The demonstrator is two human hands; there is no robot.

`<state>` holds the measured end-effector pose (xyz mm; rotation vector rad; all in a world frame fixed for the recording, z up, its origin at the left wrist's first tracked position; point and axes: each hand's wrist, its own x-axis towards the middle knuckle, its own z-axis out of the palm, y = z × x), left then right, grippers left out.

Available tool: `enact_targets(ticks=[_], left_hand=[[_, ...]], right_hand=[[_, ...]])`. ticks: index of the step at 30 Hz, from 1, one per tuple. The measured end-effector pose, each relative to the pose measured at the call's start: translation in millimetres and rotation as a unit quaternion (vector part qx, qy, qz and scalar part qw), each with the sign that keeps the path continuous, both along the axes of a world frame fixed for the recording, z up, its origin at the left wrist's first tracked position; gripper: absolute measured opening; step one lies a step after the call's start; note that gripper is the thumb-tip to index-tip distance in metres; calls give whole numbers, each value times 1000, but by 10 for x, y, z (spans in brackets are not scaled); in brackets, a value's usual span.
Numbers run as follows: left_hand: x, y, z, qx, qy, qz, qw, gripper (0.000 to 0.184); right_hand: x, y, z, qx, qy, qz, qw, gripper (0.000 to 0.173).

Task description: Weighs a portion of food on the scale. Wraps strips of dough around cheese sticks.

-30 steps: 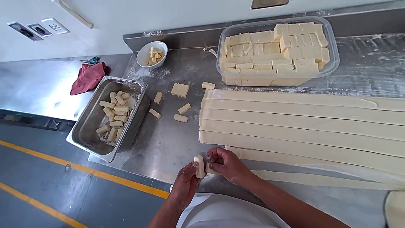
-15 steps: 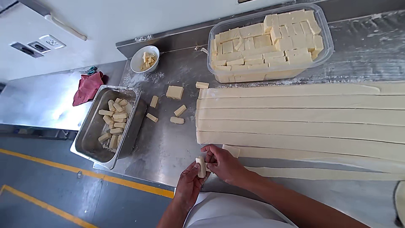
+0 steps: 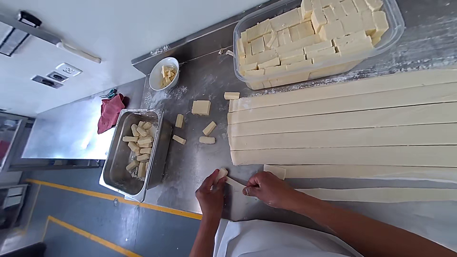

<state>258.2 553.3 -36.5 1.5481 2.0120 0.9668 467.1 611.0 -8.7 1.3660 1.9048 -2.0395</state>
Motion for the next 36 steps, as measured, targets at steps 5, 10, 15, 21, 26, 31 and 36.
enact_targets(ticks=[5,10,15,21,26,31,36], left_hand=[[34,-67,-258,129,159,-132,970,18],[94,-394,-277,138,205,-220,944,31],[123,-546,-205,89,200,-240,946,58],[181,-299,26,26,64,-135,988,53],[162,-156,81,-80,-25,-106,991,58],[230,-283,147,-99,24,-131,986,17],[191,-242,317,-176,-221,-28,959,20]], right_hand=[[-16,-42,-118,-89,57,-43,993,31],[-19,-118,-212,-145,78,-13,986,25],[-50,-151,-221,-155,77,7,985,22],[-64,-152,-189,-146,73,-9,987,30],[-46,-185,-192,-126,68,-5,990,31],[-77,-215,-205,-111,50,2,993,34],[-21,-192,-66,-28,40,27,998,36]])
